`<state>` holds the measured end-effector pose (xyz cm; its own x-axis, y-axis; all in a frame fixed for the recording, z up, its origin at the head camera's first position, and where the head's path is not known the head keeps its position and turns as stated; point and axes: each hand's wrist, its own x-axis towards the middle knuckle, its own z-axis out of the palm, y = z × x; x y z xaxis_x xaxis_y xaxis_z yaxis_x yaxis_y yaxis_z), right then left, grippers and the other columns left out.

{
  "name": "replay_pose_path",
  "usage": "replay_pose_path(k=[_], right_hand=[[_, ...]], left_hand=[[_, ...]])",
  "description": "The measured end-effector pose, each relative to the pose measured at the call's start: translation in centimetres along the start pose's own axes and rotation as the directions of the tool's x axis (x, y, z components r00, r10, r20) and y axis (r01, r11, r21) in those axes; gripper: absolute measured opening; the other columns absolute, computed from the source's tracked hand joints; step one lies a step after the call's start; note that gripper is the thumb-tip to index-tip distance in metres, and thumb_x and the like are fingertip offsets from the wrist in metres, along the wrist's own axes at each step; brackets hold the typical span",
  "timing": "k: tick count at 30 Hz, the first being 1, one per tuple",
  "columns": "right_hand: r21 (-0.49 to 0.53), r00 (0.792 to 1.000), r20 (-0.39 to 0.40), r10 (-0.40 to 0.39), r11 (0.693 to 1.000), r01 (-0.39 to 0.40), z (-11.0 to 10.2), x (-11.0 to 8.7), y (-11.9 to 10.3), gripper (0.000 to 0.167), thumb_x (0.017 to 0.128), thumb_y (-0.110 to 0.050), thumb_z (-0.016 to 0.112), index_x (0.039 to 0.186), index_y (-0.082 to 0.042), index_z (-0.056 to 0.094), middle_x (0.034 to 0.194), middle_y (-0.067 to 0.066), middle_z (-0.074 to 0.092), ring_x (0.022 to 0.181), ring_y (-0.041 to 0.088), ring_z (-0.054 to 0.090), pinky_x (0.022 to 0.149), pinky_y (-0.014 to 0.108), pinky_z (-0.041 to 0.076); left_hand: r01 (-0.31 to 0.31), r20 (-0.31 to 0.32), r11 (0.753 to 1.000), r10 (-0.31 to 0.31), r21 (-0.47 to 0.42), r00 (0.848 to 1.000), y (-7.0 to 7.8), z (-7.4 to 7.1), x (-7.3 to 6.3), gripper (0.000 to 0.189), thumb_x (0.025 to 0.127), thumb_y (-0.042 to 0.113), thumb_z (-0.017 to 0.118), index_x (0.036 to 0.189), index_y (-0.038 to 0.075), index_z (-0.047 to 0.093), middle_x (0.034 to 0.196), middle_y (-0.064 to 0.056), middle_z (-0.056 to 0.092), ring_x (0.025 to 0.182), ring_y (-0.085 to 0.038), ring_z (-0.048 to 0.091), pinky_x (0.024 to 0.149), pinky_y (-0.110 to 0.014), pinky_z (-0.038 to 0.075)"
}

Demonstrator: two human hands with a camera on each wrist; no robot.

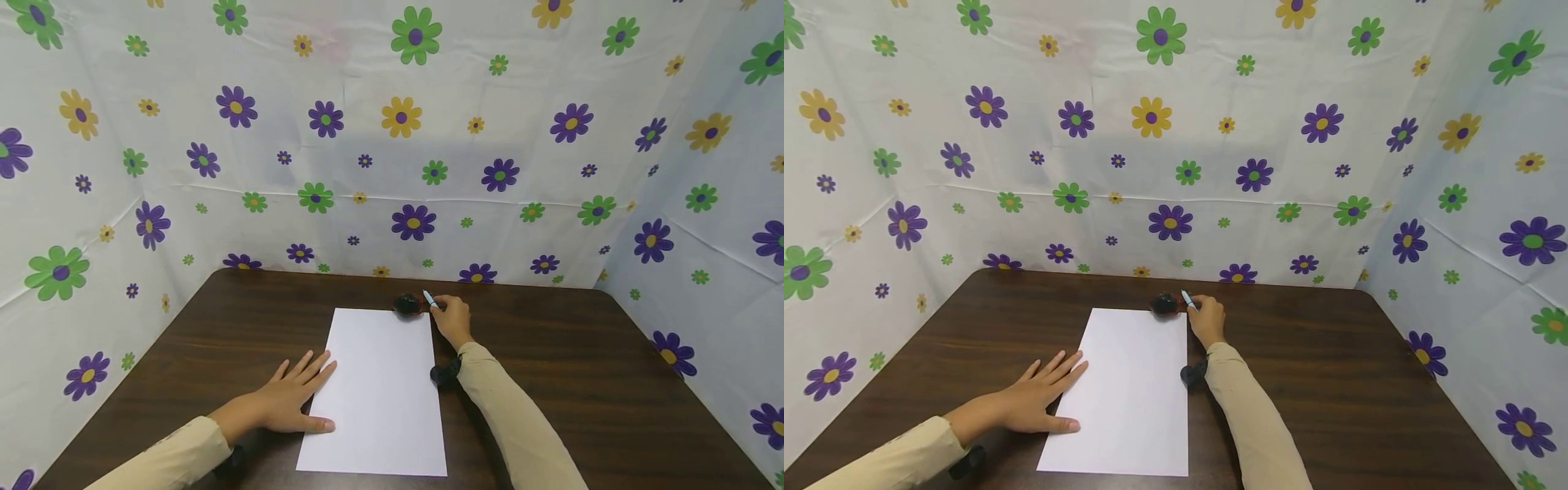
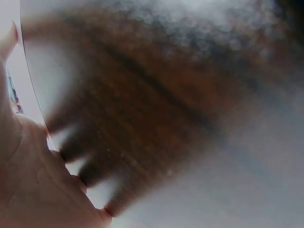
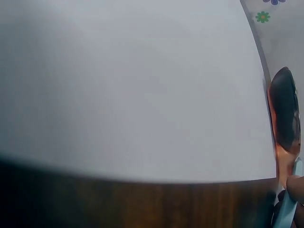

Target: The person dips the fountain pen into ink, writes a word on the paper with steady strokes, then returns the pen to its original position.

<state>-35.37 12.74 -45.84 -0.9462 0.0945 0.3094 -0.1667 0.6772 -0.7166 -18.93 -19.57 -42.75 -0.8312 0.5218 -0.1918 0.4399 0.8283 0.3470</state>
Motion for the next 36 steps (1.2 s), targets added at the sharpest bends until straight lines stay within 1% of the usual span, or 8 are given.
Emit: replay_pose_path(k=[4, 10, 17, 21, 25, 30, 33, 36], right_hand=[[-0.002, 1.0, -0.004, 0.006, 1.0, -0.006, -0.2, 0.0, 0.1, 0.024, 0.088, -0.009, 0.069, 0.111, -0.001, 0.07, 0.096, 0.014, 0.072, 0.072, 0.022, 0.063, 0.067, 0.039, 0.048], [-0.008, 1.0, 0.0, 0.019, 1.0, -0.019, -0.5, 0.0, -0.3, 0.024, 0.089, -0.011, 0.068, 0.111, -0.003, 0.071, 0.094, 0.012, 0.072, 0.069, 0.02, 0.062, 0.061, 0.034, 0.046], [0.056, 1.0, 0.018, 0.016, 0.998, -0.017, -0.7, 0.2, -0.9, 0.027, 0.09, -0.011, 0.066, 0.117, -0.007, 0.067, 0.098, 0.011, 0.073, 0.086, 0.025, 0.07, 0.075, 0.042, 0.054], [0.089, 1.0, 0.025, 0.004, 0.996, -0.006, -1.0, 0.2, -1.1, 0.033, 0.093, -0.01, 0.062, 0.125, -0.015, 0.065, 0.101, 0.01, 0.073, 0.082, 0.022, 0.07, 0.066, 0.035, 0.054], [0.131, 0.999, 0.011, -0.042, 0.991, 0.04, -1.3, 0.1, -1.3, 0.029, 0.095, -0.008, 0.058, 0.123, -0.011, 0.067, 0.096, 0.012, 0.073, 0.08, 0.022, 0.07, 0.062, 0.032, 0.054], [0.232, 0.998, 0.017, -0.057, 0.971, 0.052, -1.7, 0.1, -1.2, 0.03, 0.096, -0.004, 0.052, 0.122, -0.008, 0.067, 0.096, 0.016, 0.072, 0.074, 0.022, 0.066, 0.058, 0.024, 0.05], [0.34, 0.998, 0.034, -0.044, 0.94, 0.03, -1.9, 0.3, -1.1, 0.034, 0.096, 0.004, 0.049, 0.124, -0.005, 0.065, 0.099, 0.018, 0.068, 0.077, 0.023, 0.061, 0.061, 0.018, 0.047], [0.433, 0.998, 0.034, -0.05, 0.901, 0.03, -2.0, 0.5, -0.8, 0.037, 0.091, 0.011, 0.052, 0.124, 0.001, 0.062, 0.101, 0.023, 0.066, 0.084, 0.023, 0.062, 0.066, 0.015, 0.047]], left_hand=[[-0.004, -0.001, 1.0, 0.004, 0.003, 1.0, 0.0, 0.1, 0.0, 0.102, 0.079, 0.074, 0.054, 0.154, 0.015, 0.019, 0.162, -0.009, 0.007, 0.146, -0.04, 0.002, 0.106, -0.072, 0.001], [-0.011, 0.022, 1.0, 0.011, 0.001, 1.0, 0.2, -0.1, 0.0, 0.102, 0.08, 0.073, 0.054, 0.154, 0.013, 0.018, 0.161, -0.011, 0.005, 0.146, -0.042, 0.001, 0.106, -0.072, 0.0], [0.004, 0.021, 1.0, -0.004, 0.007, 1.0, 0.2, -0.3, 0.0, 0.102, 0.08, 0.074, 0.053, 0.154, 0.014, 0.018, 0.162, -0.01, 0.005, 0.146, -0.041, 0.001, 0.106, -0.072, 0.001], [-0.001, 0.019, 1.0, 0.0, 0.008, 1.0, 0.2, -0.3, 0.0, 0.102, 0.08, 0.074, 0.053, 0.154, 0.014, 0.018, 0.162, -0.01, 0.005, 0.146, -0.041, 0.001, 0.105, -0.073, 0.001], [-0.003, 0.02, 1.0, 0.003, 0.01, 1.0, 0.2, -0.3, 0.0, 0.102, 0.08, 0.073, 0.054, 0.154, 0.013, 0.018, 0.161, -0.01, 0.005, 0.146, -0.041, 0.002, 0.105, -0.073, 0.001], [-0.007, 0.024, 1.0, 0.007, 0.0, 1.0, 0.3, -0.4, -0.1, 0.101, 0.081, 0.071, 0.055, 0.154, 0.011, 0.018, 0.161, -0.013, 0.005, 0.145, -0.043, 0.002, 0.105, -0.073, 0.001], [-0.007, 0.026, 1.0, 0.007, -0.004, 1.0, 0.3, -0.5, -0.1, 0.102, 0.081, 0.072, 0.055, 0.154, 0.012, 0.018, 0.161, -0.012, 0.005, 0.145, -0.042, 0.002, 0.105, -0.073, 0.001], [-0.006, 0.026, 1.0, 0.006, -0.005, 1.0, 0.3, -0.5, -0.1, 0.101, 0.08, 0.073, 0.054, 0.154, 0.013, 0.018, 0.161, -0.011, 0.005, 0.146, -0.042, 0.001, 0.106, -0.072, 0.001]])
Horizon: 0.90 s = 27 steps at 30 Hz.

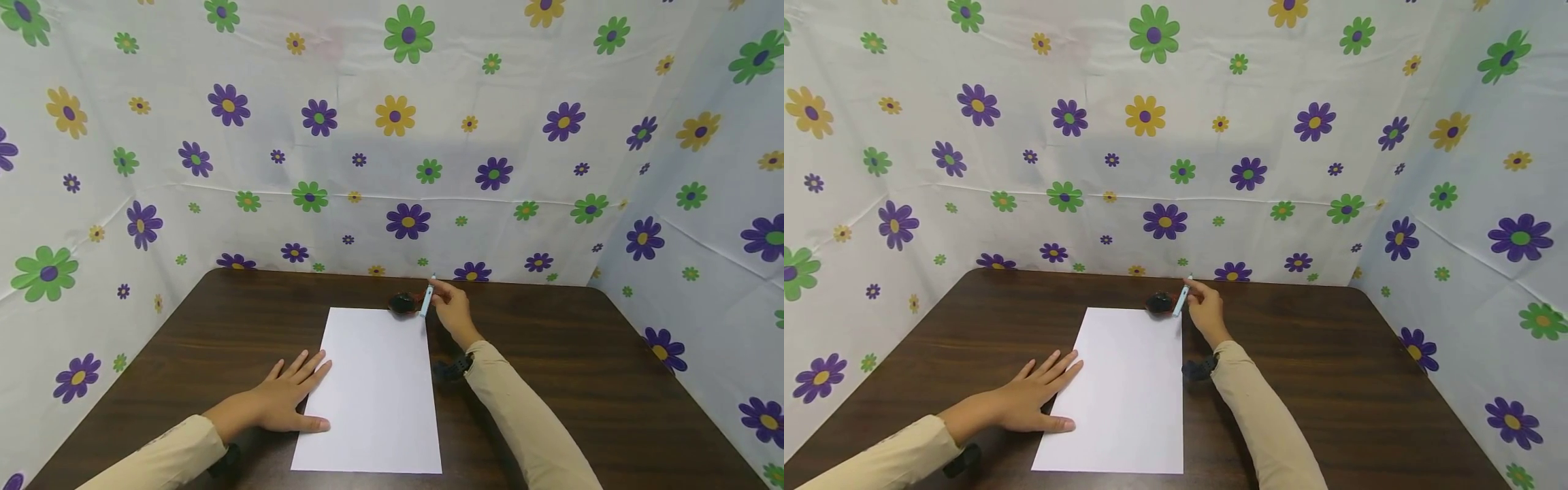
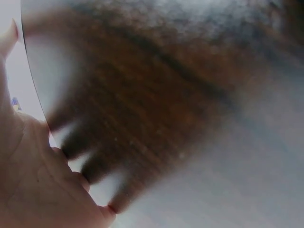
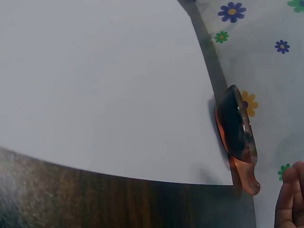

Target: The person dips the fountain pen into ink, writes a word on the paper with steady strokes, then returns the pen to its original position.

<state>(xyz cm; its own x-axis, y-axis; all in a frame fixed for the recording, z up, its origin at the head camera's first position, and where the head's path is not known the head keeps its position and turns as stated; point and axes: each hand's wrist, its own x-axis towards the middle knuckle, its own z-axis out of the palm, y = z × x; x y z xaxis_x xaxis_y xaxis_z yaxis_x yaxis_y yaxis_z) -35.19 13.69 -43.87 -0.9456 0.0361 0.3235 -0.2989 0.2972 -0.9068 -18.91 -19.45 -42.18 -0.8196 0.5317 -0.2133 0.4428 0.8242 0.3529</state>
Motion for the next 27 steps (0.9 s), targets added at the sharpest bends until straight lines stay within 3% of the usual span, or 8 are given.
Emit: replay_pose_path(k=[7, 11, 15, 20, 27], right_hand=[[0.103, 0.997, -0.055, -0.045, 0.993, 0.051, -0.5, 0.0, 0.5, 0.032, 0.084, -0.004, 0.073, 0.113, 0.006, 0.066, 0.1, 0.025, 0.067, 0.077, 0.01, 0.059, 0.064, 0.014, 0.046], [0.148, 0.997, -0.063, -0.049, 0.987, 0.058, -0.9, -0.2, 0.5, 0.027, 0.085, -0.007, 0.073, 0.108, 0.007, 0.069, 0.1, 0.024, 0.069, 0.076, 0.013, 0.064, 0.069, 0.017, 0.052], [0.181, 0.998, -0.054, 0.019, 0.984, -0.009, -1.1, -0.4, 0.4, 0.025, 0.087, -0.009, 0.071, 0.108, 0.004, 0.07, 0.097, 0.022, 0.07, 0.076, 0.015, 0.067, 0.072, 0.024, 0.055], [0.168, 0.997, -0.05, 0.052, 0.985, -0.043, -1.4, -0.4, 0.5, 0.025, 0.086, -0.008, 0.071, 0.108, 0.004, 0.07, 0.093, 0.019, 0.071, 0.073, 0.008, 0.067, 0.07, 0.021, 0.054], [0.128, 0.998, -0.012, 0.065, 0.99, -0.063, -1.6, -0.5, 0.7, 0.024, 0.086, -0.008, 0.072, 0.107, 0.002, 0.071, 0.096, 0.018, 0.071, 0.076, 0.01, 0.067, 0.071, 0.022, 0.054]], left_hand=[[-0.009, 0.006, 1.0, 0.009, -0.005, 1.0, -0.1, 0.1, 0.0, 0.101, 0.081, 0.071, 0.056, 0.154, 0.012, 0.018, 0.161, -0.013, 0.005, 0.145, -0.044, 0.0, 0.105, -0.073, -0.002], [0.002, 0.022, 1.0, -0.003, 0.014, 1.0, -0.1, 0.1, 0.1, 0.101, 0.081, 0.072, 0.054, 0.154, 0.012, 0.017, 0.161, -0.012, 0.003, 0.145, -0.043, -0.001, 0.105, -0.072, -0.001], [0.008, 0.02, 1.0, -0.008, 0.018, 1.0, -0.1, 0.0, 0.1, 0.102, 0.081, 0.072, 0.055, 0.154, 0.012, 0.017, 0.161, -0.012, 0.004, 0.145, -0.042, 0.0, 0.105, -0.072, 0.0], [-0.009, 0.008, 1.0, 0.009, -0.007, 1.0, -0.3, 0.2, 0.2, 0.102, 0.08, 0.072, 0.056, 0.154, 0.013, 0.017, 0.161, -0.012, 0.005, 0.145, -0.043, 0.0, 0.104, -0.073, -0.002], [0.011, -0.006, 0.999, -0.011, 0.05, 1.0, -1.6, 1.5, 0.9, 0.107, 0.076, 0.081, 0.049, 0.155, 0.018, 0.015, 0.162, -0.005, 0.002, 0.147, -0.036, -0.003, 0.107, -0.07, -0.002]])
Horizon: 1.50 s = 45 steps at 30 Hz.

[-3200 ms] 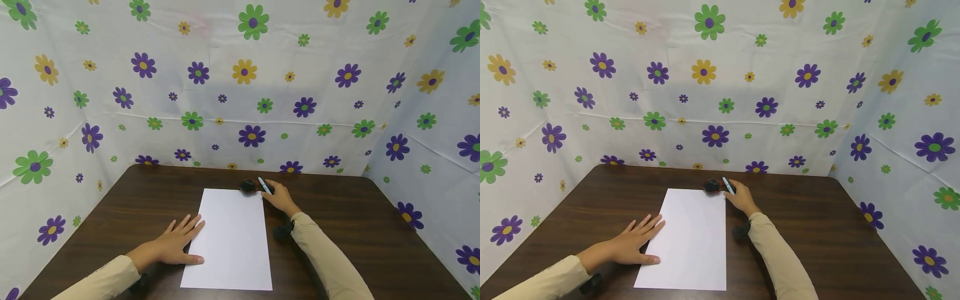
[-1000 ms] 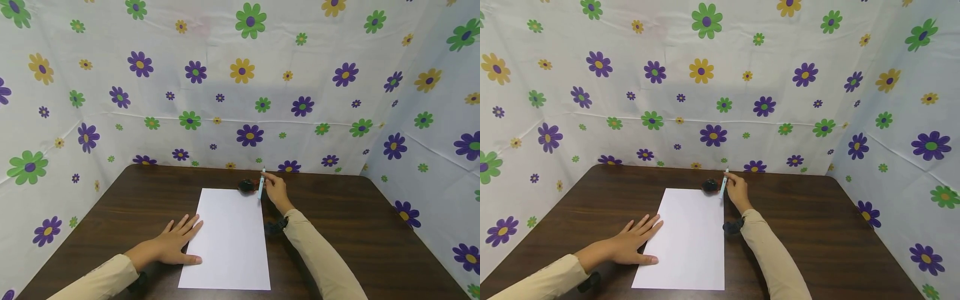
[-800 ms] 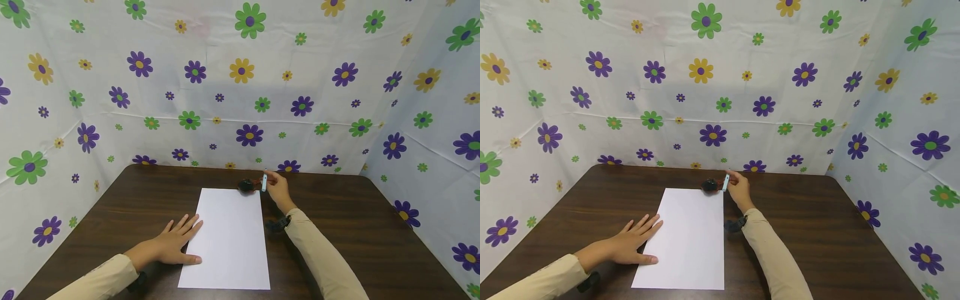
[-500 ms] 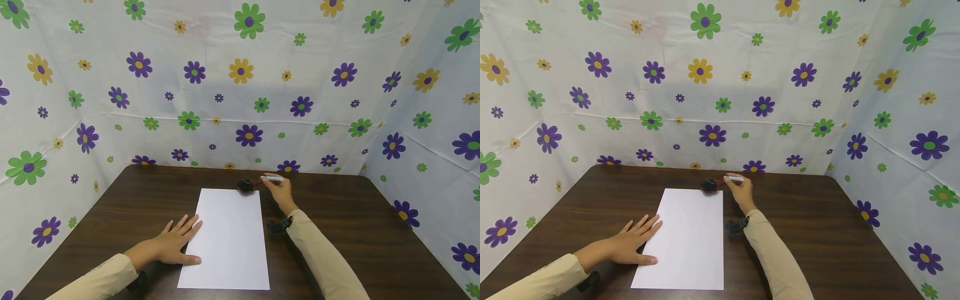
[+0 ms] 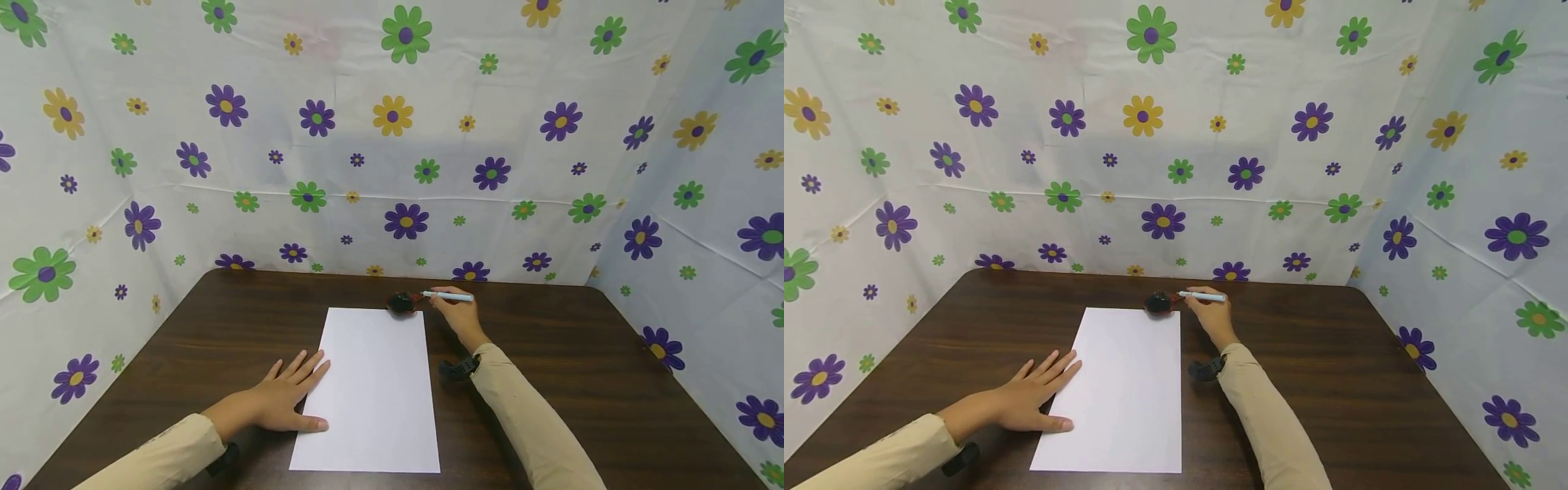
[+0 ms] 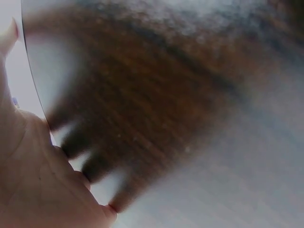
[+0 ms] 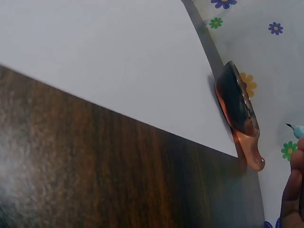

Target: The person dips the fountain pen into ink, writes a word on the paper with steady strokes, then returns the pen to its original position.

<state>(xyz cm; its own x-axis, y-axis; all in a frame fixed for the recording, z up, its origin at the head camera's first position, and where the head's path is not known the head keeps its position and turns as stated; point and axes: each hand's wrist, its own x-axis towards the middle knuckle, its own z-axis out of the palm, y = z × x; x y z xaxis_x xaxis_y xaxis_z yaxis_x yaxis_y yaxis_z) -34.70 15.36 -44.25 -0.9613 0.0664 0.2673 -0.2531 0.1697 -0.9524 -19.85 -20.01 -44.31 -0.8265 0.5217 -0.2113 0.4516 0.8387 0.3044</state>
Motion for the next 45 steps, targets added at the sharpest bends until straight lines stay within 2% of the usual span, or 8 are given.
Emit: replay_pose_path(k=[9, 18, 23, 27, 31, 36, 41, 45], right_hand=[[-0.103, 1.0, 0.019, 0.024, 0.994, -0.022, 0.3, 0.0, 0.0, 0.02, 0.086, -0.014, 0.071, 0.104, -0.006, 0.073, 0.092, 0.01, 0.073, 0.082, 0.018, 0.07, 0.07, 0.025, 0.054], [-0.125, 0.991, 0.129, 0.031, 0.992, -0.015, 0.8, 0.5, -0.4, 0.024, 0.084, -0.011, 0.074, 0.107, -0.003, 0.071, 0.097, 0.014, 0.072, 0.084, 0.022, 0.072, 0.078, 0.034, 0.057], [-0.271, 0.991, 0.125, 0.053, 0.962, -0.018, 1.5, 0.6, -1.1, 0.018, 0.083, -0.013, 0.075, 0.1, -0.006, 0.075, 0.087, 0.01, 0.074, 0.075, 0.02, 0.071, 0.068, 0.03, 0.056], [-0.363, 0.991, 0.129, 0.035, 0.932, 0.014, 2.1, 0.7, -1.3, 0.013, 0.082, -0.013, 0.075, 0.094, -0.007, 0.076, 0.08, 0.007, 0.074, 0.07, 0.019, 0.069, 0.059, 0.026, 0.053], [-0.386, 0.989, 0.149, 0.015, 0.921, 0.045, 2.6, 0.6, -1.4, 0.012, 0.082, -0.01, 0.074, 0.092, -0.004, 0.076, 0.078, 0.009, 0.073, 0.065, 0.023, 0.069, 0.054, 0.025, 0.052], [-0.404, 0.986, 0.165, 0.017, 0.913, 0.052, 3.3, 0.4, -1.9, 0.011, 0.081, -0.008, 0.074, 0.091, -0.003, 0.076, 0.085, 0.012, 0.073, 0.065, 0.021, 0.068, 0.056, 0.027, 0.054], [-0.436, 0.989, 0.148, 0.02, 0.899, 0.047, 4.1, 0.6, -1.9, 0.01, 0.082, -0.009, 0.074, 0.091, -0.004, 0.076, 0.091, 0.011, 0.073, 0.065, 0.015, 0.066, 0.057, 0.026, 0.053], [-0.453, 0.992, 0.124, 0.016, 0.89, 0.042, 4.4, 0.8, -1.8, 0.012, 0.083, -0.011, 0.074, 0.092, -0.005, 0.076, 0.089, 0.011, 0.073, 0.064, 0.015, 0.064, 0.055, 0.024, 0.051]], left_hand=[[-0.001, -0.013, 1.0, 0.001, 0.0, 1.0, -0.4, 0.4, 0.2, 0.107, 0.075, 0.082, 0.049, 0.155, 0.019, 0.015, 0.162, -0.004, 0.002, 0.147, -0.035, -0.003, 0.108, -0.069, -0.001], [-0.024, 0.008, 0.999, 0.024, -0.045, 1.0, 1.3, -1.4, -0.8, 0.102, 0.081, 0.072, 0.054, 0.154, 0.012, 0.018, 0.161, -0.012, 0.005, 0.146, -0.042, 0.0, 0.105, -0.073, 0.0], [-0.015, 0.011, 0.999, 0.016, -0.039, 1.0, 1.5, -1.6, -0.9, 0.101, 0.081, 0.073, 0.053, 0.154, 0.013, 0.018, 0.161, -0.011, 0.005, 0.146, -0.041, 0.001, 0.106, -0.072, 0.001], [-0.017, 0.01, 0.999, 0.017, -0.04, 1.0, 1.5, -1.6, -0.9, 0.101, 0.081, 0.072, 0.054, 0.154, 0.012, 0.017, 0.161, -0.011, 0.005, 0.146, -0.042, 0.001, 0.105, -0.073, 0.001], [-0.02, 0.006, 0.999, 0.021, -0.043, 1.0, 1.5, -1.6, -0.9, 0.101, 0.081, 0.071, 0.055, 0.154, 0.011, 0.018, 0.161, -0.013, 0.005, 0.145, -0.042, 0.001, 0.105, -0.073, 0.001], [-0.019, 0.008, 0.998, 0.02, -0.055, 1.0, 1.2, -1.4, -0.9, 0.102, 0.08, 0.072, 0.054, 0.154, 0.013, 0.017, 0.161, -0.012, 0.005, 0.146, -0.042, 0.0, 0.105, -0.072, 0.0], [-0.029, 0.0, 0.998, 0.029, -0.063, 1.0, 1.0, -1.2, -0.8, 0.102, 0.08, 0.072, 0.055, 0.154, 0.013, 0.017, 0.161, -0.012, 0.005, 0.145, -0.043, 0.0, 0.105, -0.073, -0.001], [-0.031, 0.0, 0.998, 0.031, -0.06, 1.0, 1.0, -1.2, -0.7, 0.102, 0.081, 0.071, 0.055, 0.154, 0.012, 0.017, 0.161, -0.012, 0.005, 0.145, -0.043, 0.0, 0.105, -0.072, -0.001]])
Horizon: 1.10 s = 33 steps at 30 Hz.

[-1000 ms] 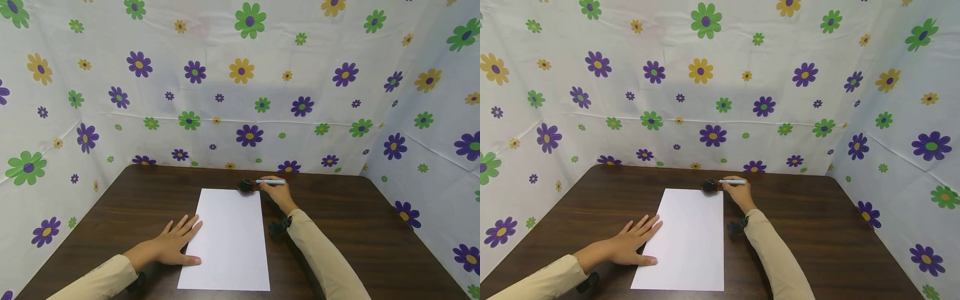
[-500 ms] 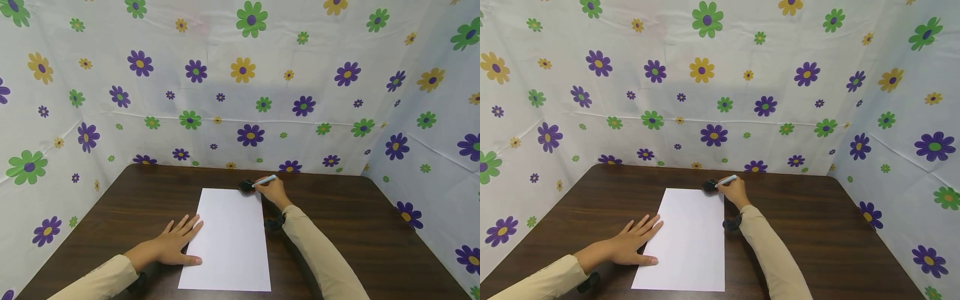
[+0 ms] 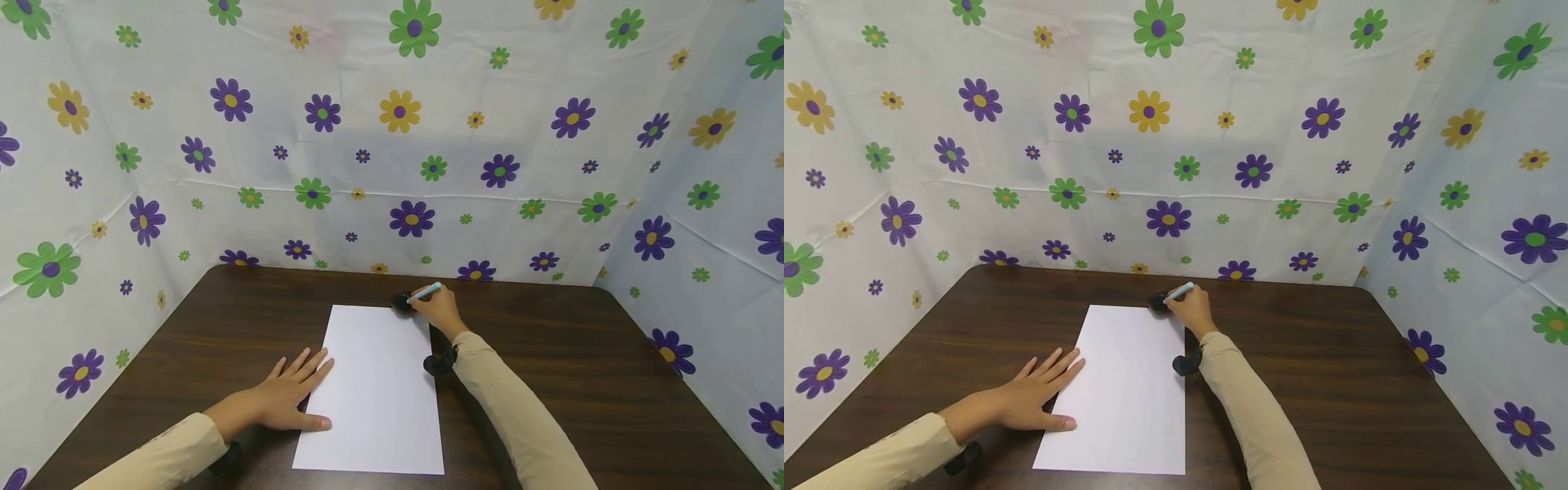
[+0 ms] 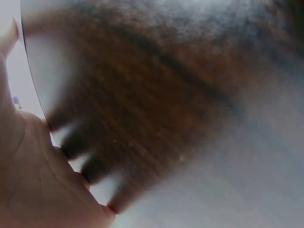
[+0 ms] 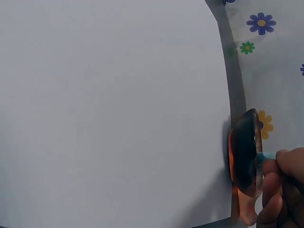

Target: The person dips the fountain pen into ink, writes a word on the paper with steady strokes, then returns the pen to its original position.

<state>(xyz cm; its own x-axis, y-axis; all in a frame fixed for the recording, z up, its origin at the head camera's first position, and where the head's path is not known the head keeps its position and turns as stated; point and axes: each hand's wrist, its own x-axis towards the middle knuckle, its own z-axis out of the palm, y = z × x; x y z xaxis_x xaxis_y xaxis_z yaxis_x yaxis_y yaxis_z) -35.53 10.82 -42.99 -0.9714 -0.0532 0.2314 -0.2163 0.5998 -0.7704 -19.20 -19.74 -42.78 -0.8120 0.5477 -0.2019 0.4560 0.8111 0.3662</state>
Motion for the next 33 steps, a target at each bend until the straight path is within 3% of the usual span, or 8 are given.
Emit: replay_pose_path(k=[12, 20, 27, 33], right_hand=[[-0.033, 1.0, -0.019, 0.012, 0.999, -0.013, -0.46, -0.2, 0.31, 0.013, 0.083, -0.011, 0.073, 0.094, -0.004, 0.076, 0.077, 0.008, 0.072, 0.064, 0.015, 0.062, 0.054, 0.024, 0.048], [-0.028, 0.999, 0.0, 0.043, 0.999, -0.043, -0.25, -0.45, -0.16, 0.01, 0.083, -0.013, 0.073, 0.091, -0.006, 0.076, 0.082, 0.007, 0.071, 0.063, 0.015, 0.055, 0.054, 0.025, 0.043], [-0.028, 0.999, -0.02, 0.046, 0.999, -0.047, 0.33, -0.3, -0.46, 0.013, 0.083, -0.013, 0.074, 0.094, -0.006, 0.076, 0.086, 0.01, 0.073, 0.071, 0.019, 0.062, 0.059, 0.027, 0.046], [-0.045, 0.997, -0.05, 0.062, 0.997, -0.064, 0.24, -0.24, -0.31, 0.013, 0.083, -0.013, 0.074, 0.094, -0.007, 0.076, 0.089, 0.01, 0.073, 0.078, 0.023, 0.065, 0.061, 0.029, 0.048]], left_hand=[[0.009, -0.003, 1.0, -0.009, 0.004, 1.0, -0.3, 0.35, 0.19, 0.103, 0.079, 0.073, 0.054, 0.154, 0.014, 0.016, 0.162, -0.011, 0.004, 0.146, -0.041, -0.001, 0.106, -0.071, -0.003], [0.003, -0.002, 1.0, -0.003, 0.0, 1.0, -0.2, 0.24, 0.11, 0.103, 0.08, 0.073, 0.054, 0.155, 0.014, 0.016, 0.162, -0.011, 0.003, 0.146, -0.041, -0.002, 0.106, -0.071, -0.003], [-0.023, -0.024, 0.999, 0.022, -0.023, 0.999, -0.59, 0.52, 0.18, 0.101, 0.081, 0.07, 0.056, 0.154, 0.014, 0.016, 0.161, -0.013, 0.005, 0.145, -0.044, 0.0, 0.104, -0.073, -0.004], [0.007, -0.001, 1.0, -0.007, -0.003, 1.0, -0.16, 0.19, 0.14, 0.102, 0.081, 0.071, 0.055, 0.154, 0.013, 0.016, 0.161, -0.012, 0.004, 0.145, -0.042, -0.001, 0.106, -0.072, -0.003]])
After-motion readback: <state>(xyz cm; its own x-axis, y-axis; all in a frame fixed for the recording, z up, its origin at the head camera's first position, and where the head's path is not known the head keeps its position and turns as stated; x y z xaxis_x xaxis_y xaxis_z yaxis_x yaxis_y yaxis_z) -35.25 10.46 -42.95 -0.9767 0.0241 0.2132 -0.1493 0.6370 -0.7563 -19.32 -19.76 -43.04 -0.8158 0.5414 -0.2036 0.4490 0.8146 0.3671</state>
